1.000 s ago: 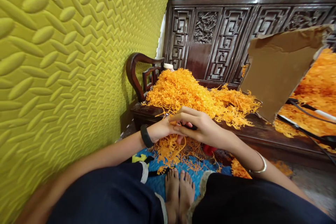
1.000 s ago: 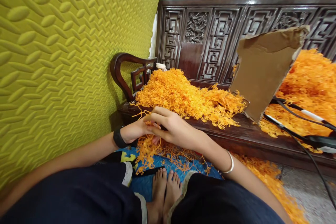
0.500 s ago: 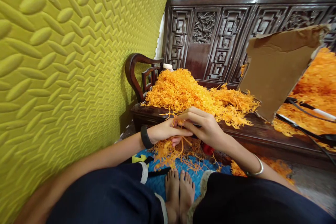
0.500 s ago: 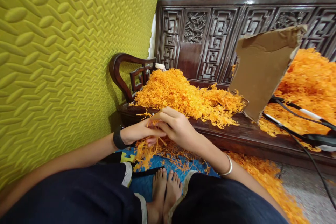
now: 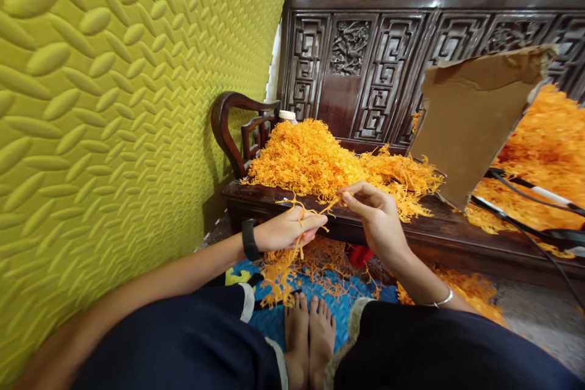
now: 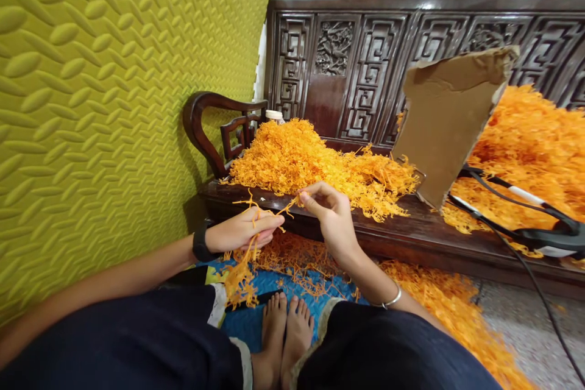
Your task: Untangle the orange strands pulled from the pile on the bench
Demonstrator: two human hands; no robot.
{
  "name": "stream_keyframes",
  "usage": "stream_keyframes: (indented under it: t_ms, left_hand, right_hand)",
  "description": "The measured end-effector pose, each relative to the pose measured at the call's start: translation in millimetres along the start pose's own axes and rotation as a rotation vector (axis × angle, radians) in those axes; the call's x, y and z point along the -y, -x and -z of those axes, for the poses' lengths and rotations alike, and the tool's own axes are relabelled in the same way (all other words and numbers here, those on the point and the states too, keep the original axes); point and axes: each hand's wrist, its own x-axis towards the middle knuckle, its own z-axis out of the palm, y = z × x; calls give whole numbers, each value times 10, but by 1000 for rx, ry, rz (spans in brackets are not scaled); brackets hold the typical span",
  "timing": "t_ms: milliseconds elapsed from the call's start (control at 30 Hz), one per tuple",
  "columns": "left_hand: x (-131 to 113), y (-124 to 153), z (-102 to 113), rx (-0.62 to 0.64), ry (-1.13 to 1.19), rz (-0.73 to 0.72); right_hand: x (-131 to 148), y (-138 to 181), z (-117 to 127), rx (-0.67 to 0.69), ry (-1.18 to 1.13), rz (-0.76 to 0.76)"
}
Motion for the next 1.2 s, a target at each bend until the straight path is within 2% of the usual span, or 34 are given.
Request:
stream_keyframes:
  t_ms: [133, 367, 700, 767, 833, 900, 933, 1000, 1067, 1200]
  left_hand:
    - [-4, -11, -13, 6, 64, -10]
    - [-72, -2, -40, 46, 147, -23]
    - [-127, -21, -101, 29, 273, -121]
    - [-98, -8, -94, 34, 291, -120]
    - [-39, 13, -61, 35, 296, -92]
    - [27, 27, -13, -11, 295, -65]
    - [55, 26, 10, -52, 300, -64]
    - [88, 9, 42, -140, 309, -83]
    - [96, -18, 50, -181, 300, -100]
    - [98, -45, 39, -193, 278, -84]
  right_hand:
    - [-19, 15, -15, -104, -73, 15]
    - [64, -2, -39, -197, -154, 6]
    - [163, -43, -106, -341, -232, 98]
    - [228, -143, 20, -389, -228, 158]
    - [306, -309, 273, -527, -218, 287]
    - [361, -502, 582, -723, -200, 464]
    - [371, -594, 724, -744, -164, 509]
    - [345, -752, 930, -724, -63, 569]
    - [268, -890, 1017, -655, 80, 576]
    - [54, -1230, 956, -596, 235, 558]
